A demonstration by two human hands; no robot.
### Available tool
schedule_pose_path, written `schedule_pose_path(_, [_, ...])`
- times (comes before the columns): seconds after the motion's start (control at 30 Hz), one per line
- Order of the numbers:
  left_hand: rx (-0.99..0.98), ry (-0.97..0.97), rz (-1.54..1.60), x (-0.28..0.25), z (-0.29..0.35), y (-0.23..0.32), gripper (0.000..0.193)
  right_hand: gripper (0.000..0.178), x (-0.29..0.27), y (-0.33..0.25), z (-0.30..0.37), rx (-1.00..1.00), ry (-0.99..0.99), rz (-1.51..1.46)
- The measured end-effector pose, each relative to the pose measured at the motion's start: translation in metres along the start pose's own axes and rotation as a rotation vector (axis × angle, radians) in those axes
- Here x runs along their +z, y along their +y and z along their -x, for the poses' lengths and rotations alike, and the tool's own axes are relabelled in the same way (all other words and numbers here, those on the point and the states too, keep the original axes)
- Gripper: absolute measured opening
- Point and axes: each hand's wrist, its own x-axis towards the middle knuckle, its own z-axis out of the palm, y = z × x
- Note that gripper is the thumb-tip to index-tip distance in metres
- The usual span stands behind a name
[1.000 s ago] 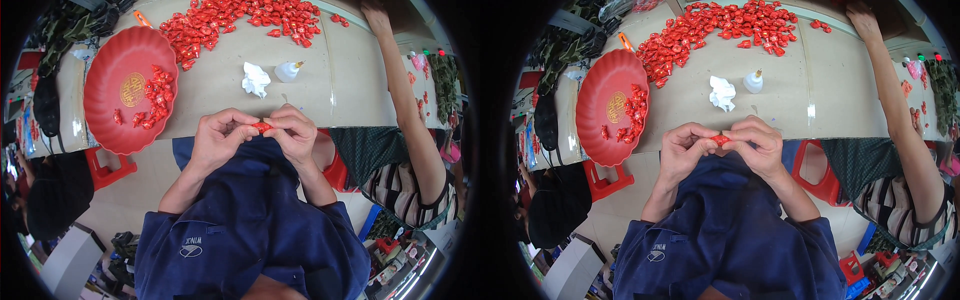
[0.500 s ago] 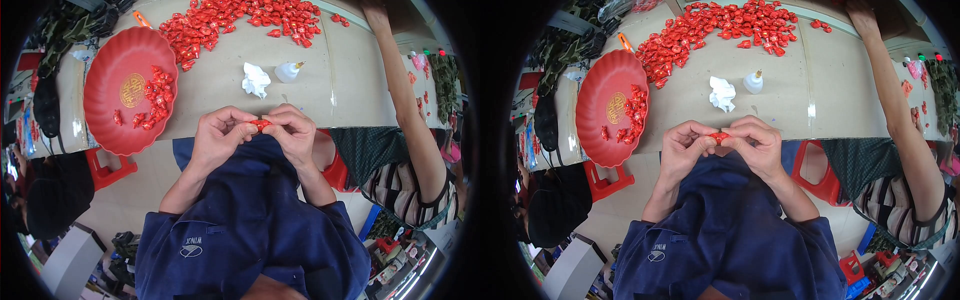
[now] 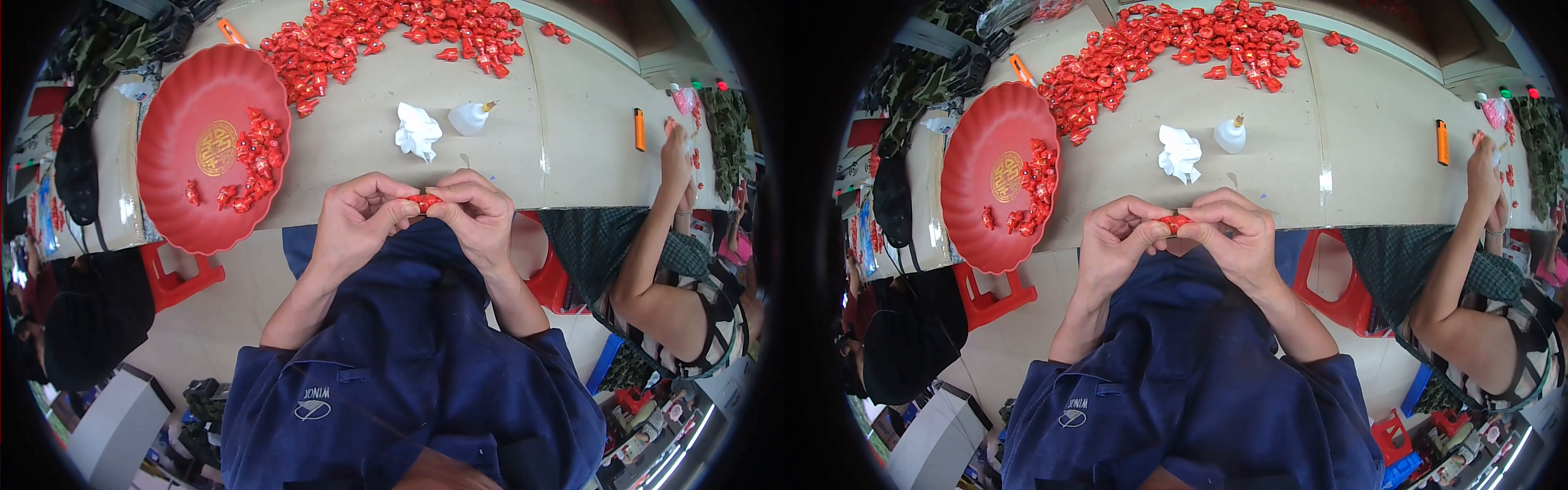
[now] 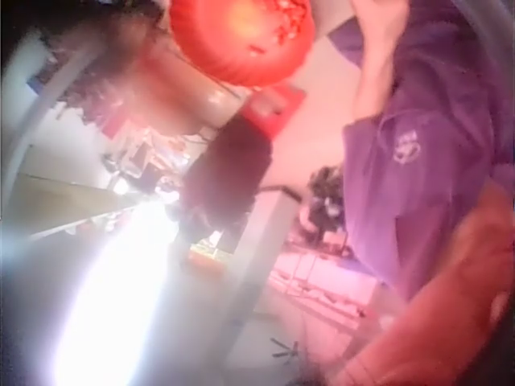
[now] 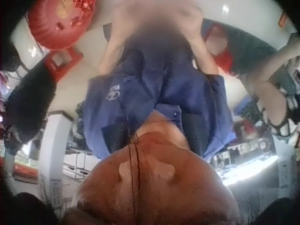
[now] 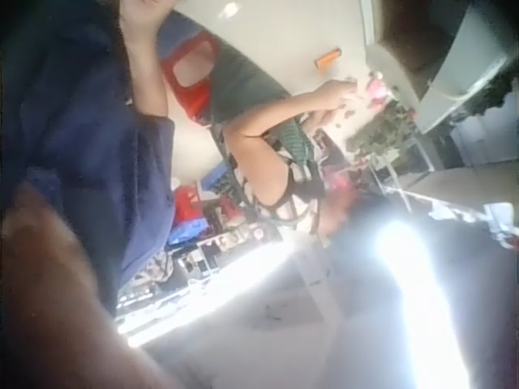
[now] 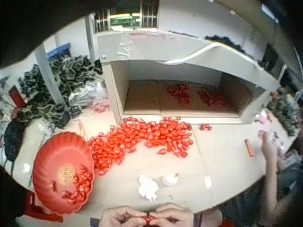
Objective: The person assembles small red plastic items by applying glue from a squeeze bottle and pressing the parts together by hand, placing completed pieces into a red tray.
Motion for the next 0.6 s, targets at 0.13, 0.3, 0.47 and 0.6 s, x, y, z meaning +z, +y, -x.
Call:
schedule_pose_path(0.13, [0.001, -0.010, -0.013, -0.001, -0.001, -0.001, 0.008, 0.014, 0.000, 0.000, 0.000, -0.005, 0.000, -0.015])
schedule_pose_path(0.3, [0.036, -0.002, 0.000, -0.001, -0.002, -0.003, 0.013, 0.014, 0.001, -0.006, -0.004, -0.008, 0.010, 0.017])
schedule_pose_path(0.47, [0.054, -0.014, 0.048, -0.003, -0.003, -0.003, 0.016, 0.016, -0.001, -0.008, -0.007, -0.057, -0.020, 0.091])
schedule_pose_path(0.6, [0.079, -0.009, 0.053, -0.004, -0.001, -0.004, 0.018, 0.018, -0.001, -0.011, -0.007, -0.077, -0.027, 0.138])
